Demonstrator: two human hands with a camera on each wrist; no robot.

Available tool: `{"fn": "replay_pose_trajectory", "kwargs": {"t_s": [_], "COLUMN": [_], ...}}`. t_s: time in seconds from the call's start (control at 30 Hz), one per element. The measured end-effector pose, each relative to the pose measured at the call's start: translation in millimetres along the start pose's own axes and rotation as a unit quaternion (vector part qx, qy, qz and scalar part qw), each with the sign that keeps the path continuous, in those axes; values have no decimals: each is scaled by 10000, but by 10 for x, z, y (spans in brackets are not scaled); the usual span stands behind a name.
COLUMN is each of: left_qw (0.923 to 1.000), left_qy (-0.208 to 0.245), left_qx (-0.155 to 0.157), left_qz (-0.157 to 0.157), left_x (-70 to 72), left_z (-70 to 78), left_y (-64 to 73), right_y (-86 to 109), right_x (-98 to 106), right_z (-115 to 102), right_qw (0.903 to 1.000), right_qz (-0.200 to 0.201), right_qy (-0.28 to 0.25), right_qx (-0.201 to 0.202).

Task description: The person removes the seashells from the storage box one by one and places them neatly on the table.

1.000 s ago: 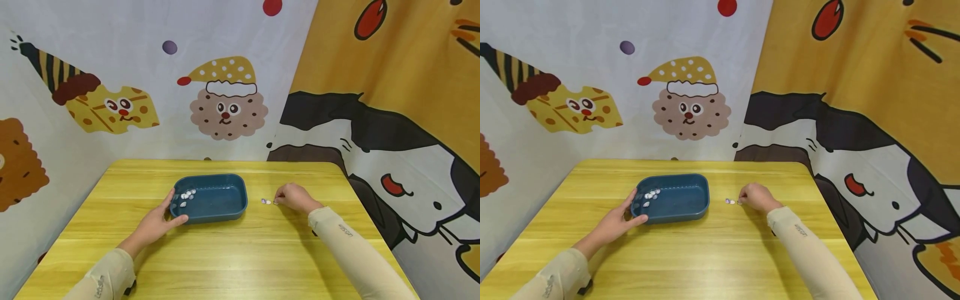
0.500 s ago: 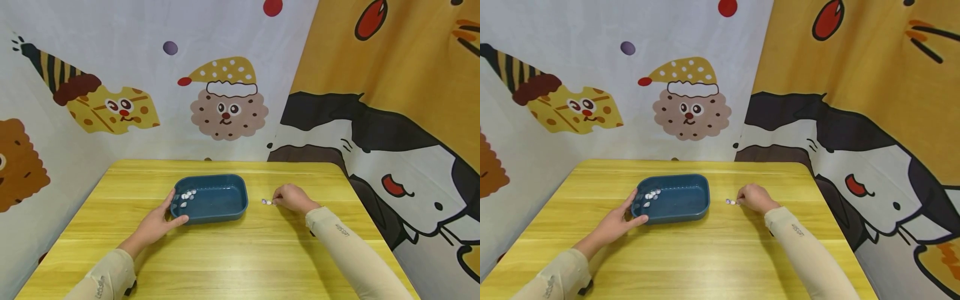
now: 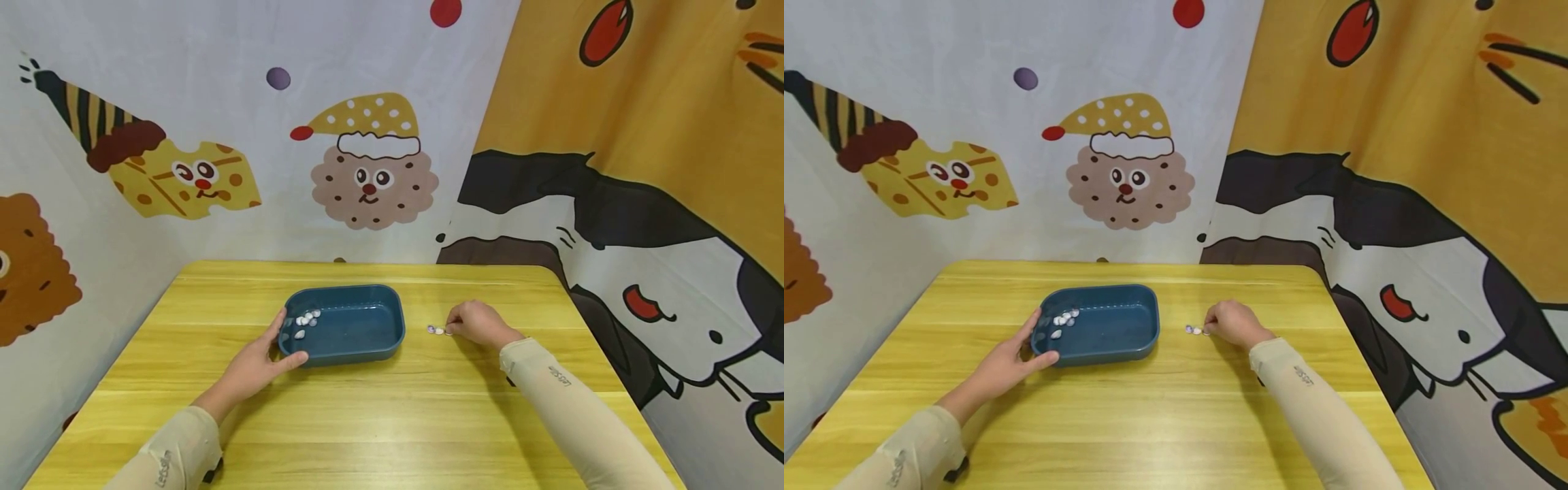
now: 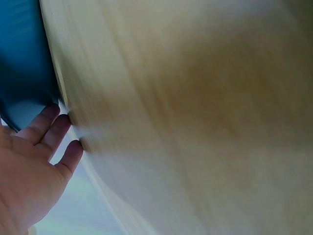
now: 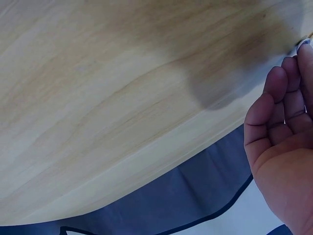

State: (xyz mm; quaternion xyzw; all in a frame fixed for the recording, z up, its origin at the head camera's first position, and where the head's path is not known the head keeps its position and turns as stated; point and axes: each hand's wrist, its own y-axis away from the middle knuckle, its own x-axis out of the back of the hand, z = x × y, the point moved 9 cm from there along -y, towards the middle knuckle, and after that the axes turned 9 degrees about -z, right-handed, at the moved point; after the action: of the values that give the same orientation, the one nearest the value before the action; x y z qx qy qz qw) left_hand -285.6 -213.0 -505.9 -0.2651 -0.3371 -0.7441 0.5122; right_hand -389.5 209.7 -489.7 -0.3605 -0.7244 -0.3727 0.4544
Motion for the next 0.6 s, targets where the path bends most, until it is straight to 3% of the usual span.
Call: {"fn": "replay_pose_trajectory", "kwargs": {"t_s": [0.6], "left_qw": [10000], "left_qy": [4], "left_qx": [-52], "left_qz": [30], "left_x": [-2], "left_z": [-8], "left_y": [-8], "right_y": [22], "right_x": [18], "right_z": [12], "right_qw": [9999], "right_qz": [-38], "right_qy": [-130], "right_qx": [-44]}}
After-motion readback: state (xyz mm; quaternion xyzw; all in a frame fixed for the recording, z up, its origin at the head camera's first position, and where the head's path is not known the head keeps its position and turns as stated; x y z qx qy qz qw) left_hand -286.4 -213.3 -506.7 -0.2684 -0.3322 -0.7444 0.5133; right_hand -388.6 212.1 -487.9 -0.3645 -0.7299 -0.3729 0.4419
